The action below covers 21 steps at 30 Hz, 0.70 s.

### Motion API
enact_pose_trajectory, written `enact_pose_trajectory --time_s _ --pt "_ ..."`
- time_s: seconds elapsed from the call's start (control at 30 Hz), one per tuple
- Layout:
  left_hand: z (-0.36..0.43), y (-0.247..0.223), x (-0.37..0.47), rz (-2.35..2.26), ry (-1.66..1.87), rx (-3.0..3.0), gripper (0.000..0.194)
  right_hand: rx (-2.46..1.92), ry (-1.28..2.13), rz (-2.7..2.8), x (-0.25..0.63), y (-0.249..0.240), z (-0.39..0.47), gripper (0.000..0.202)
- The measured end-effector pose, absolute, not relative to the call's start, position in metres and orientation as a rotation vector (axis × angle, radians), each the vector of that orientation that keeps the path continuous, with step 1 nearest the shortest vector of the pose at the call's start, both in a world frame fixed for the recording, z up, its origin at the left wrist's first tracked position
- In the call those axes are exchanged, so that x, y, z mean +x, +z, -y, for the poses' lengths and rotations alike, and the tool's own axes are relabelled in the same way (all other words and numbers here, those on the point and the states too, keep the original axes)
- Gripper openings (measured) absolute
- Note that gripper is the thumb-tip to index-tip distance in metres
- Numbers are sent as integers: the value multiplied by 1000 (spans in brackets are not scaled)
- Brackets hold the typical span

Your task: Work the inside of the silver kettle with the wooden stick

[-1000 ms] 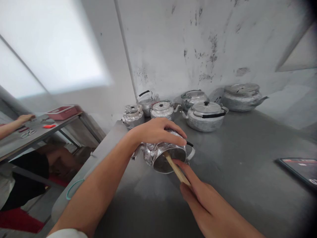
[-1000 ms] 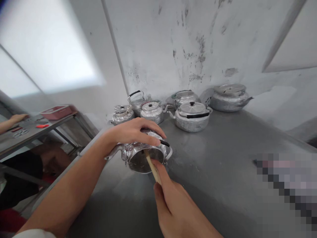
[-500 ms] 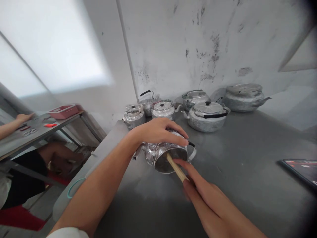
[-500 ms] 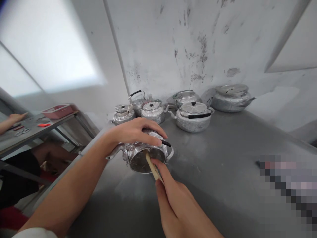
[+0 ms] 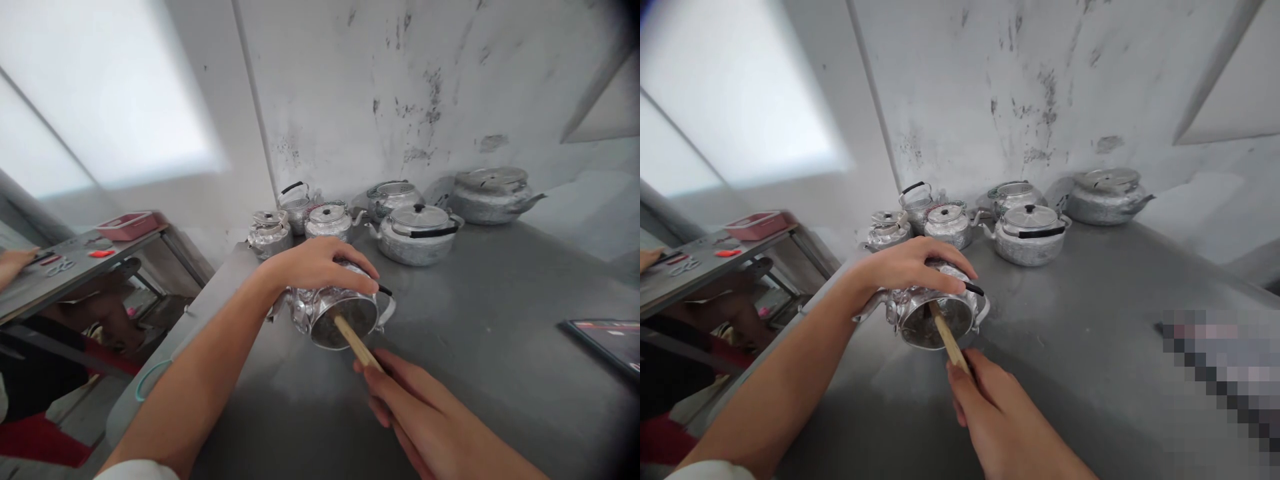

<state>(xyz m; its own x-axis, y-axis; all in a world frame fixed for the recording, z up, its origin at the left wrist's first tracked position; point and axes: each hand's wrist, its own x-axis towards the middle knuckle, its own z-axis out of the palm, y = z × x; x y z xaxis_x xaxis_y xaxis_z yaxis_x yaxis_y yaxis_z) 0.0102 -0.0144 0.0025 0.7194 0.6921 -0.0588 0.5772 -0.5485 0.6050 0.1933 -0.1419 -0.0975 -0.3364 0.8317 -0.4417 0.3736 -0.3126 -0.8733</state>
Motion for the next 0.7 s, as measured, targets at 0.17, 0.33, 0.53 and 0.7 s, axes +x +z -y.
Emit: enact_pose_trajectory --time_s 0.17,0.33,0.53,0.7 --pt "14 2 10 -970 252 2312 38 -1539 1876 1488 183 -94 145 29" --pt "13 1 10 -957 254 2310 40 -1490 1979 1444 177 -92 145 29" --pt "13 1 9 -941 265 2317 40 -1499 2041 1415 178 -99 142 27" --pt "13 1 9 -965 235 2315 42 -1495 2049 1376 180 -104 144 32"
